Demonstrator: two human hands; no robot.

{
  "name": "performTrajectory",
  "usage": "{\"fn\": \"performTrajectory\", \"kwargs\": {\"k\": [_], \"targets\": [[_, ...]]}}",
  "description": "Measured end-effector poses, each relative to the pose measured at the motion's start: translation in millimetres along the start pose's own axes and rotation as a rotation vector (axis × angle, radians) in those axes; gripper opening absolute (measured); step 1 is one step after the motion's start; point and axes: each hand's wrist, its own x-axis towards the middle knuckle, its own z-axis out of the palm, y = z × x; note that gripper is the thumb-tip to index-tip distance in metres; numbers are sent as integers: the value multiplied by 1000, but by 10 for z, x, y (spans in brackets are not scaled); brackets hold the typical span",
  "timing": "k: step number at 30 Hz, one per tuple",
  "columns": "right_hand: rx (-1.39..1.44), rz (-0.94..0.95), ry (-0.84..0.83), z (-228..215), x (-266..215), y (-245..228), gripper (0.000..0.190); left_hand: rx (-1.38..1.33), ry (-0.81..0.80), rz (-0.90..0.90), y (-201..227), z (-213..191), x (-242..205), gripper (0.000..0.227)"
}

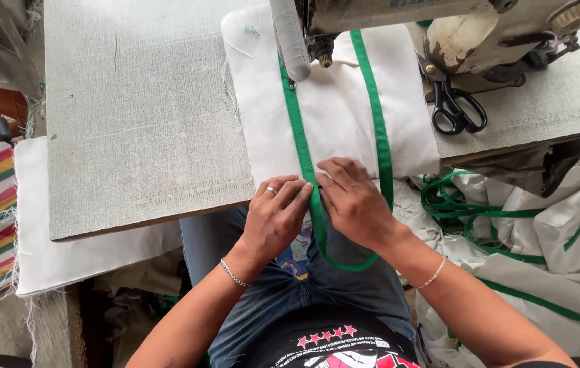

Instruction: Sewing green straps onto white fabric bags using an industrial sewing machine and trimming excess with scissors.

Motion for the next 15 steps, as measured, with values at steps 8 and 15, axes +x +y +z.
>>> {"fn": "performTrajectory", "kwargs": {"k": [8, 15], "targets": [[102, 16, -68, -20, -104, -11, 23, 34, -23, 2, 10, 16, -26, 16], [135, -59, -174, -53, -159, 124, 32, 39, -88, 31, 8, -115, 98, 10]]}}
